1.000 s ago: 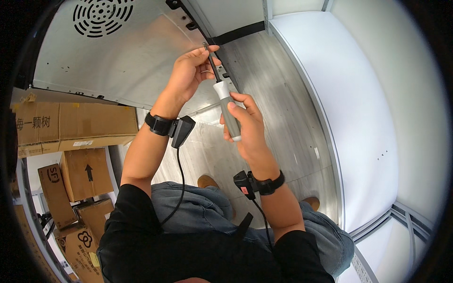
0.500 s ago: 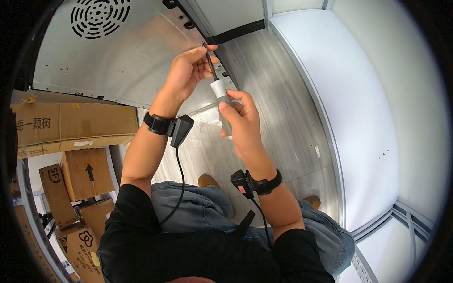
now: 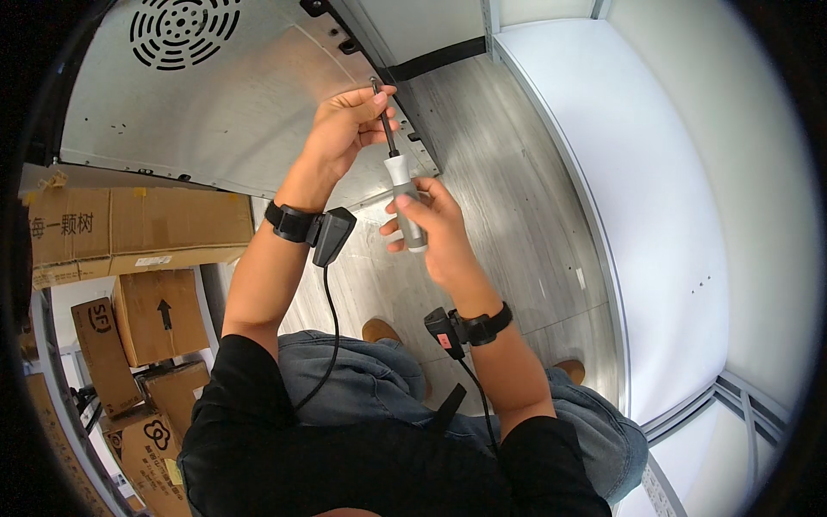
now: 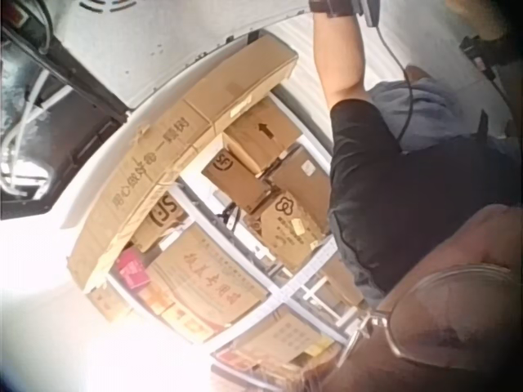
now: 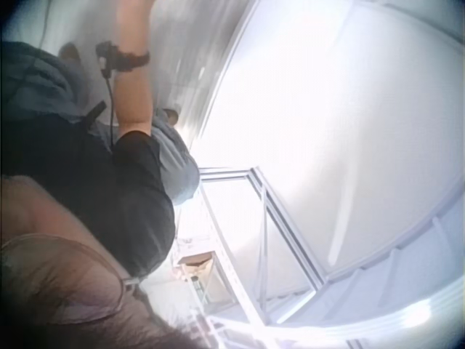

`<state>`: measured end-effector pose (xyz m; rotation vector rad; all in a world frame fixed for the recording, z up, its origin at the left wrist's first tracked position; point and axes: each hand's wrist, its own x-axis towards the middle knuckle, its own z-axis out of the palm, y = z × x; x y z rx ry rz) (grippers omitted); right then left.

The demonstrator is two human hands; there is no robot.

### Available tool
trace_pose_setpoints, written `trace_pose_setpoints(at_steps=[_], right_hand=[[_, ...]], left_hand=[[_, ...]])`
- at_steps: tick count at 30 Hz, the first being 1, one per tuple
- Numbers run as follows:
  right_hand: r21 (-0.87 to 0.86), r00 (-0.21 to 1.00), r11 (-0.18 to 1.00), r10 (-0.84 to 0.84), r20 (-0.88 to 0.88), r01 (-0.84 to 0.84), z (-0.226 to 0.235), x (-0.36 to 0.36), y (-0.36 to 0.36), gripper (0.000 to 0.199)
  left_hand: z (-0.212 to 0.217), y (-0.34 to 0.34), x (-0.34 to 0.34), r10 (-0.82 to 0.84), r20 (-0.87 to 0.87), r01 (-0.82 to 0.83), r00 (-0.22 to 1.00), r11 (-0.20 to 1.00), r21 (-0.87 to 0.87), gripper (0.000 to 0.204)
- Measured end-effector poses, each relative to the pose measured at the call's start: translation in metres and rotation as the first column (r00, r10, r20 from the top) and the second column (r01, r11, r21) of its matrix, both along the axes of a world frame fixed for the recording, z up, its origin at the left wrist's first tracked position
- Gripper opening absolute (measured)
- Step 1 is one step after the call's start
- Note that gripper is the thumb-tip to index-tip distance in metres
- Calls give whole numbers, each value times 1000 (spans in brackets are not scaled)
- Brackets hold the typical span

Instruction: The person uses a screwdriver to remove screws from the back panel of a black electronic device, then lifts the panel off. They continue to remove additional screws from the device's chassis.

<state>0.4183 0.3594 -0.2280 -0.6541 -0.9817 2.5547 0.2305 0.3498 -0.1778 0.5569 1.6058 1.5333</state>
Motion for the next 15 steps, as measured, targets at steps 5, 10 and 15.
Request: trace_pose_setpoints(at_steps=[5,10,15], right_hand=[[-264,955,945,119,-271,-193,-13,6,9,39],[4,1000,1000,-14,-20,14,-19,3,-2,41],[308,983,948,-127,132,81,-15,-6,-12,47]], left_hand=[[4,-1,2,3,63,-5,998,1000,25,21],[5,-2,3,18,27,-18,999,1000,19,19],[2,1,11,60,-191,-67,980,997,-27,22]])
